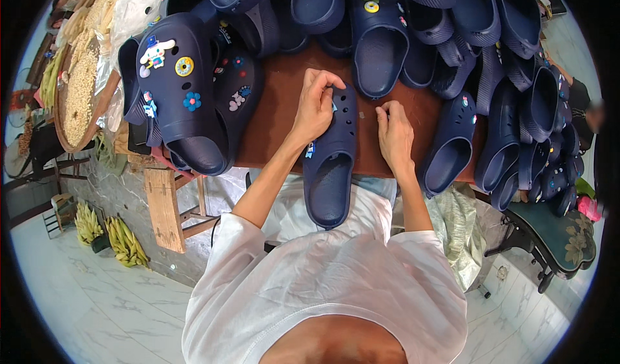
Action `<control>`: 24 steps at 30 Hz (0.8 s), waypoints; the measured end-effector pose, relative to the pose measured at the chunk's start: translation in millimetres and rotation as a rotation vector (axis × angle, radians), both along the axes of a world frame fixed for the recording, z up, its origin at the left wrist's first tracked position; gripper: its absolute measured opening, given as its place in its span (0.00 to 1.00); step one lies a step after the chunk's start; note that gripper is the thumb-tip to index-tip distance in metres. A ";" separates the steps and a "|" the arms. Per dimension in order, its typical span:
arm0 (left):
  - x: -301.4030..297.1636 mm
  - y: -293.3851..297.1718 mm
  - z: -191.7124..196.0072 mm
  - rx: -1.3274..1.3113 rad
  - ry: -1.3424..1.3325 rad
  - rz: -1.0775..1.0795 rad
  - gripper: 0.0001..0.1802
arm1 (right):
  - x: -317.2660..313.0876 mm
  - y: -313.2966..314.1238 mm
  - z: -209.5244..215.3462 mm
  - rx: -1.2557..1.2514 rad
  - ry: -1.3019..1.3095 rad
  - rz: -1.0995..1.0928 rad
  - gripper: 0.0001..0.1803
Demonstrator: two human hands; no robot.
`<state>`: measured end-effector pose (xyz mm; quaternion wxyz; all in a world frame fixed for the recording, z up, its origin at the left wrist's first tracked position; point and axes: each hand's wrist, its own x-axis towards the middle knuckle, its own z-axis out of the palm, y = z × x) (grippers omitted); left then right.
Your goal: Attaching decorative charms to the holes of blue rubber clogs.
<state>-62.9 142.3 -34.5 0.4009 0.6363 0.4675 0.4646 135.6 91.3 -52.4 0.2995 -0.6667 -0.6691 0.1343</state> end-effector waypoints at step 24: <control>-2.4 8.1 -24.9 -0.131 -0.485 0.151 0.23 | -64.8 47.6 45.1 -0.092 0.053 0.248 0.27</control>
